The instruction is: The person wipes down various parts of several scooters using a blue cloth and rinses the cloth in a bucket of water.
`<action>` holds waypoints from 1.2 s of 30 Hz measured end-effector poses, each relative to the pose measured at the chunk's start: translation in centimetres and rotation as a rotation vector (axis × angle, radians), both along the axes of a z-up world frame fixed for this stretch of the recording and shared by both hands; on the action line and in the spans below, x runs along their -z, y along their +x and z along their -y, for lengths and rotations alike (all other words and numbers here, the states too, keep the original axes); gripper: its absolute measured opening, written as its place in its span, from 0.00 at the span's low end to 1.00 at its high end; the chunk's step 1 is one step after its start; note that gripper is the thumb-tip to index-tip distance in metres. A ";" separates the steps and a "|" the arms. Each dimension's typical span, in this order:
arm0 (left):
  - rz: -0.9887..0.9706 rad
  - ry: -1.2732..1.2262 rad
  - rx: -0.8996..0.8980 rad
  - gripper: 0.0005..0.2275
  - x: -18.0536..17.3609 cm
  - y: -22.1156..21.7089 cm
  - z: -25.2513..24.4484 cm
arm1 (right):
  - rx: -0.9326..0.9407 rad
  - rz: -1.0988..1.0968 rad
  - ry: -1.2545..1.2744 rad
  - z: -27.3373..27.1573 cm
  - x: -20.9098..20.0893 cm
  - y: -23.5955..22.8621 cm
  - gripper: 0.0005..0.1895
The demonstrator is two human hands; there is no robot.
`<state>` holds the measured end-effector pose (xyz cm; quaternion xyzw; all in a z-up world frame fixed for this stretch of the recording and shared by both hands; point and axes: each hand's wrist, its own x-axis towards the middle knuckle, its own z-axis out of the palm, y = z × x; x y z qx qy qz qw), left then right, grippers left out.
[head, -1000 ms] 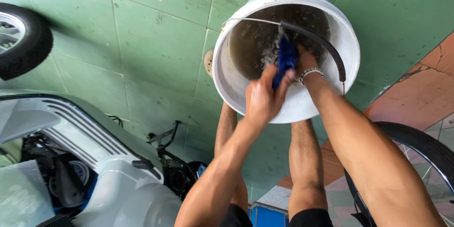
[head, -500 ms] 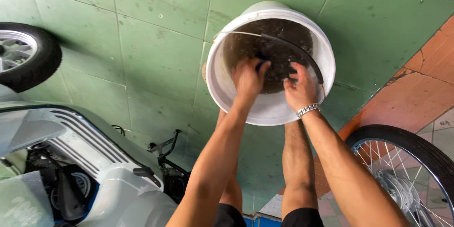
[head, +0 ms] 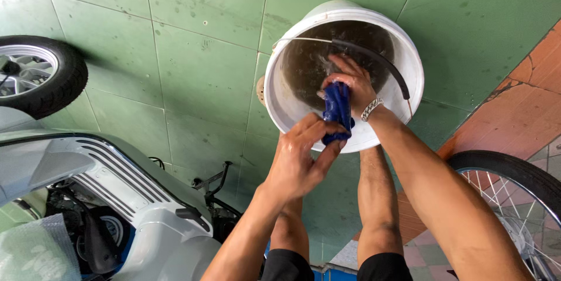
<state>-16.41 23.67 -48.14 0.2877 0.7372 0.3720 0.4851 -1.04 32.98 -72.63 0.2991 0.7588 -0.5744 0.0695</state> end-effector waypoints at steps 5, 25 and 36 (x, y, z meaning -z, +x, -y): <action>-0.212 0.023 -0.107 0.09 0.5 -0.7 0.1 | 0.475 0.115 -0.679 2.4 4.4 2.7 0.16; 1.109 -0.254 -0.624 0.20 21.1 2.0 2.2 | 0.310 0.382 -1.191 0.8 -4.8 2.5 0.13; 1.439 -0.159 -0.571 0.32 19.0 1.4 3.1 | -0.279 0.016 0.167 -1.3 -6.6 -0.2 0.23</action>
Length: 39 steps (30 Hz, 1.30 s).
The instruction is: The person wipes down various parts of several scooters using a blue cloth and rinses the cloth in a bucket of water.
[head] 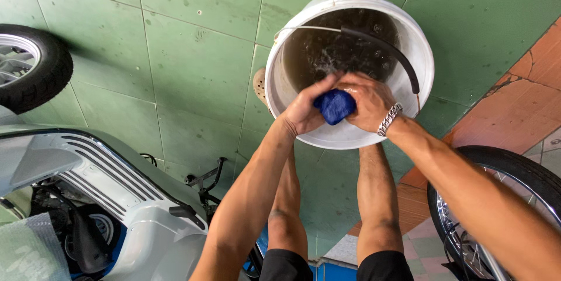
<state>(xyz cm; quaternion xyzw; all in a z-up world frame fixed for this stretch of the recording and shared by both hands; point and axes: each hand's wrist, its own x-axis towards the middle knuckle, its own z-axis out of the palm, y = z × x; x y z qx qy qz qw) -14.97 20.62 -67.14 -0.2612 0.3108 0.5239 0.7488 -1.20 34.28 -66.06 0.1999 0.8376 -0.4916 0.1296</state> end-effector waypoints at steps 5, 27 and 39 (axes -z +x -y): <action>0.505 0.344 0.043 0.35 0.6 -0.6 1.4 | -0.238 -0.402 0.353 -1.4 -1.0 -1.7 0.11; -1.587 0.667 1.790 0.06 5.6 0.1 -1.1 | -0.237 0.867 -0.126 1.3 5.1 -4.1 0.21; -0.359 0.152 0.831 0.28 -2.8 -5.1 0.8 | -0.307 -0.077 0.346 0.1 -4.5 -3.2 0.15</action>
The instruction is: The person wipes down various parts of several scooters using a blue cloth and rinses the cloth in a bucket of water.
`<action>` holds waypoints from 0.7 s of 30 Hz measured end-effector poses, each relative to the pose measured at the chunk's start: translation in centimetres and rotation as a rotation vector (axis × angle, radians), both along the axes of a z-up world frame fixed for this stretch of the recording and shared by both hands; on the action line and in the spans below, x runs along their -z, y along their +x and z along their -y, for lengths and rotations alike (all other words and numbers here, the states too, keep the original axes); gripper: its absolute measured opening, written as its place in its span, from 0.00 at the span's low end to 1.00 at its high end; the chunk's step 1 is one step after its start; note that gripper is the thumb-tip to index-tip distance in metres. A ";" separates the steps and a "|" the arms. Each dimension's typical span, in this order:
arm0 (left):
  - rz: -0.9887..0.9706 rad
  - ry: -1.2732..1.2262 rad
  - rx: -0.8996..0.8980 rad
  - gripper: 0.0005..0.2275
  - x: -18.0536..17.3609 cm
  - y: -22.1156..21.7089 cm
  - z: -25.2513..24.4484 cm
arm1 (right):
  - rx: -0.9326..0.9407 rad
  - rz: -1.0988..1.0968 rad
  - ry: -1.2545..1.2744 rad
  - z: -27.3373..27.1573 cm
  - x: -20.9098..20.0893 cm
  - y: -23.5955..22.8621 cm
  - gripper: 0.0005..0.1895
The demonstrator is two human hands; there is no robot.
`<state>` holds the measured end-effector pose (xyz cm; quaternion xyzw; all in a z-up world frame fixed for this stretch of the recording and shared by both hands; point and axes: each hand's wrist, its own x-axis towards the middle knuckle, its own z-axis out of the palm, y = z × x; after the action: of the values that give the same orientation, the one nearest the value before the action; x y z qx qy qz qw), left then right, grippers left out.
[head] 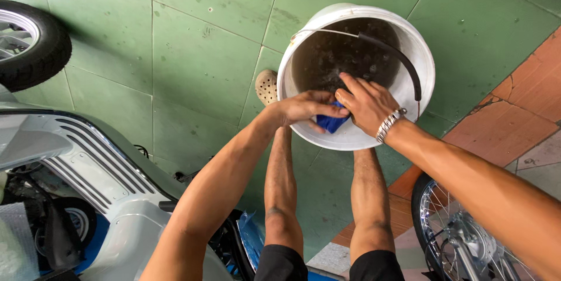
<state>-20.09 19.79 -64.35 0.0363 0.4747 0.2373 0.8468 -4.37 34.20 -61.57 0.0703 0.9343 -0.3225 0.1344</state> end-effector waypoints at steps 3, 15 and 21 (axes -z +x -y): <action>0.607 -0.030 -0.205 0.25 -2.4 0.4 0.1 | -0.072 -0.339 -0.002 -0.2 -1.0 -0.3 0.10; -0.744 0.180 0.684 0.13 1.1 6.0 -1.9 | -0.293 0.731 0.021 0.9 1.3 -2.0 0.09; -0.945 0.504 0.859 0.09 3.6 5.5 -0.9 | -0.048 0.882 -0.096 1.5 1.6 -3.3 0.10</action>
<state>-14.61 20.68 -67.96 0.5167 0.6671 -0.0577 0.5336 -7.67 32.72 -63.16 0.1733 0.7731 -0.3013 0.5305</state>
